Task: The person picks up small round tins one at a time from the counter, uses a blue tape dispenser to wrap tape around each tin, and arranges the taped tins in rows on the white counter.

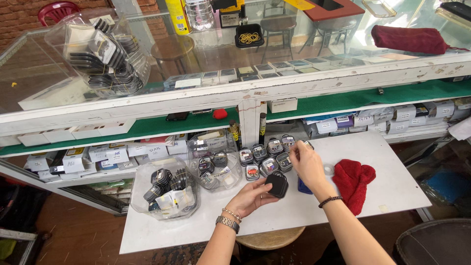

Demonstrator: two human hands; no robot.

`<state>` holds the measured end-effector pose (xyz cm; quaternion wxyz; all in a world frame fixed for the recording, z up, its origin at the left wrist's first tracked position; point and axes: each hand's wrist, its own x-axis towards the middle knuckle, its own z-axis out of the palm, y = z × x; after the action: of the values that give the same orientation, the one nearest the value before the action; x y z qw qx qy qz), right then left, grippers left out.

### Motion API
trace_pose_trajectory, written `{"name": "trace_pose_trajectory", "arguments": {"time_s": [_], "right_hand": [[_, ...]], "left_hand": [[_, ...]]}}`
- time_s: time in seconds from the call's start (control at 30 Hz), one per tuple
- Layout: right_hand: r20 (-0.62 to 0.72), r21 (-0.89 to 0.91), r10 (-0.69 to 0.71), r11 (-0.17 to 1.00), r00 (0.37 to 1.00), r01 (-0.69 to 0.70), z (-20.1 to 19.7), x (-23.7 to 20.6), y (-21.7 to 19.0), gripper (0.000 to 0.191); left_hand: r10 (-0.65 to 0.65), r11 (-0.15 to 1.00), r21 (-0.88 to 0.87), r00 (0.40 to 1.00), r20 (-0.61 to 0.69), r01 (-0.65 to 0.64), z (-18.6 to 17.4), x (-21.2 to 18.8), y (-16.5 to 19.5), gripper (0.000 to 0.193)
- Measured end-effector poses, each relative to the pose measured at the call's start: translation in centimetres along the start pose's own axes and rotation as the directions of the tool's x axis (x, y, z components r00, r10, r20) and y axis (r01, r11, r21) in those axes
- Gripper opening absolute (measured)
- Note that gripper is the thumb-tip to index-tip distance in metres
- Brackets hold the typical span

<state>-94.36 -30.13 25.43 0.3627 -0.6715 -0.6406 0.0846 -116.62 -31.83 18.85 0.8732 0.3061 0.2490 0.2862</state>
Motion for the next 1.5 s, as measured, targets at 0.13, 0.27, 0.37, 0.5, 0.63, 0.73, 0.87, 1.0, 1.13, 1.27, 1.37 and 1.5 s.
{"name": "trace_pose_trajectory", "arguments": {"time_s": [0.13, 0.27, 0.37, 0.5, 0.63, 0.73, 0.87, 1.0, 1.13, 1.27, 1.37, 1.5], "right_hand": [[0.241, -0.192, 0.099, 0.980, 0.965, -0.052, 2.2, -1.3, 2.3, 0.014], [0.452, -0.181, 0.340, 0.940, 0.825, -0.288, 4.3, -3.2, 2.9, 0.021], [0.291, -0.193, 0.102, 0.980, 0.951, -0.046, 5.0, -3.9, 2.3, 0.019], [0.254, -0.073, 0.164, 0.986, 0.953, -0.150, 4.7, -4.2, 1.9, 0.019], [0.289, -0.051, 0.137, 0.990, 0.947, -0.128, 4.7, -4.0, 1.6, 0.015], [0.370, -0.126, 0.164, 0.984, 0.914, -0.125, 5.0, -4.2, 1.4, 0.023], [0.357, -0.143, 0.189, 0.979, 0.915, -0.146, 5.1, -4.8, 0.7, 0.040], [0.689, 0.342, 0.421, 0.529, 0.590, -0.777, 5.4, -6.0, -0.5, 0.054], [0.741, 0.506, 0.338, 0.287, 0.580, -0.814, 6.1, -7.0, -0.8, 0.058], [0.685, 0.451, 0.436, 0.374, 0.583, -0.810, 5.9, -7.2, 0.6, 0.057], [0.695, 0.386, 0.375, 0.525, 0.613, -0.759, 5.6, -7.2, 1.3, 0.052], [0.581, 0.294, 0.303, 0.787, 0.755, -0.543, 5.8, -7.3, 1.0, 0.051]], "left_hand": [[-0.073, 0.997, -0.042, 0.996, -0.052, 0.070, -0.3, -0.1, -1.6, 0.038], [-0.065, 0.998, -0.034, 0.949, -0.308, 0.057, -1.4, 0.0, -3.3, 0.041], [-0.002, 0.996, 0.074, 0.844, -0.536, 0.049, -2.1, 0.1, -3.8, 0.045], [0.123, 0.987, 0.155, 0.765, -0.632, -0.031, -2.0, 0.6, -4.0, 0.046], [0.212, 0.970, 0.227, 0.746, -0.631, -0.084, -1.2, 1.2, -3.8, 0.043], [0.348, 0.915, 0.389, 0.696, -0.628, -0.107, -0.5, 1.7, -3.9, 0.038], [0.635, 0.688, 0.722, 0.544, -0.549, -0.076, 0.4, 1.7, -3.9, 0.037], [0.765, 0.450, 0.893, 0.526, -0.372, -0.023, 1.8, 1.2, -4.3, 0.046], [0.810, 0.111, 0.994, 0.581, -0.084, -0.011, 3.1, 0.2, -5.7, 0.059], [0.704, 0.361, 0.927, 0.682, -0.198, -0.103, 1.7, 0.1, -5.6, 0.066], [0.629, 0.546, 0.837, 0.682, -0.374, -0.045, 0.0, 0.7, -5.5, 0.056], [0.478, 0.661, 0.748, 0.733, -0.484, 0.063, -0.6, 0.9, -5.7, 0.038]]}}
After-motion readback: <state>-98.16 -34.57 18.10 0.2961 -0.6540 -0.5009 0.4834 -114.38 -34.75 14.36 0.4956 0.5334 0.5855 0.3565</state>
